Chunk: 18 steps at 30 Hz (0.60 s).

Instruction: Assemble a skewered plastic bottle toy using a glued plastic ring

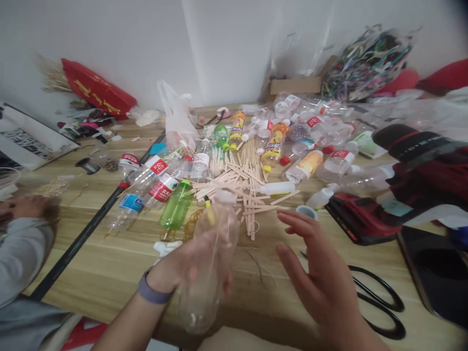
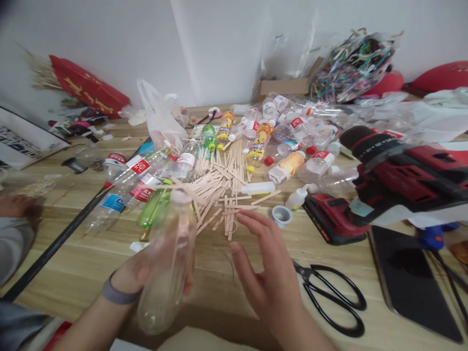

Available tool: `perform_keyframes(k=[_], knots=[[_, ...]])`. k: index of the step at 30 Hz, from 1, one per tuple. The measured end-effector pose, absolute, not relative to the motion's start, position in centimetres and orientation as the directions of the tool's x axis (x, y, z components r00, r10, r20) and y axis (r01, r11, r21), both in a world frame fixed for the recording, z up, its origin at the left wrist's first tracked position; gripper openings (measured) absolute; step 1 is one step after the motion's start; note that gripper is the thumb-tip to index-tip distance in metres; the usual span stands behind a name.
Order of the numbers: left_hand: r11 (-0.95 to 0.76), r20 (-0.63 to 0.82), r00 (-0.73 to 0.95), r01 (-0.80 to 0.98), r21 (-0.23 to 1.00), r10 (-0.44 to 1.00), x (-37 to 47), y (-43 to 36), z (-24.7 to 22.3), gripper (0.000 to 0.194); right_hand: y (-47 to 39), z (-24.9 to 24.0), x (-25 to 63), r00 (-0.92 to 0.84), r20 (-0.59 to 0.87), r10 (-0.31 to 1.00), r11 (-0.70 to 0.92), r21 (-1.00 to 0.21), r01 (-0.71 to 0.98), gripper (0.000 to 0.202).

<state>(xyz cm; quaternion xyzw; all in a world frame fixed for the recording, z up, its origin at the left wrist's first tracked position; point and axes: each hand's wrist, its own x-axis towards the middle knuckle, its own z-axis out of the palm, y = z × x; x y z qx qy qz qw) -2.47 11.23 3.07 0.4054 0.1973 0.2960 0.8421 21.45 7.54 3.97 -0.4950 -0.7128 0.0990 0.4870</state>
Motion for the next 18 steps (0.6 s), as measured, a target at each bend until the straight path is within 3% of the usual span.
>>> perform_keyframes(k=[4,7,11,13,15,18], knots=[[0.448,-0.143,0.608,-0.385,0.807,0.781,-1.7,12.5,3.1,0.067,7.8,1.5,20.4,-0.043,0.483,0.875,0.424,-0.72,0.549,0.023],[0.456,-0.181,0.549,-0.42,0.784,0.816,-0.7,12.6,3.4,0.066,8.0,0.2,19.5,-0.034,0.389,0.92,0.356,-0.801,0.482,0.029],[0.463,-0.176,0.57,-0.409,0.786,0.802,0.4,12.0,3.6,0.062,8.7,-0.3,18.6,-0.093,0.233,0.968,0.25,-0.924,0.289,0.045],[0.456,-0.154,0.602,-0.39,0.8,0.784,0.6,11.9,3.5,0.06,9.1,-0.4,18.3,-0.188,0.188,0.964,0.223,-0.957,0.188,0.041],[0.455,-0.141,0.619,-0.386,0.802,0.773,0.7,12.0,3.3,0.06,9.3,-0.7,18.2,-0.235,0.161,0.959,0.209,-0.958,0.194,0.034],[0.478,-0.169,0.6,-0.402,0.781,0.782,0.5,12.4,3.1,0.059,9.4,-1.2,18.5,-0.168,0.13,0.977,0.175,-0.941,0.288,0.035]])
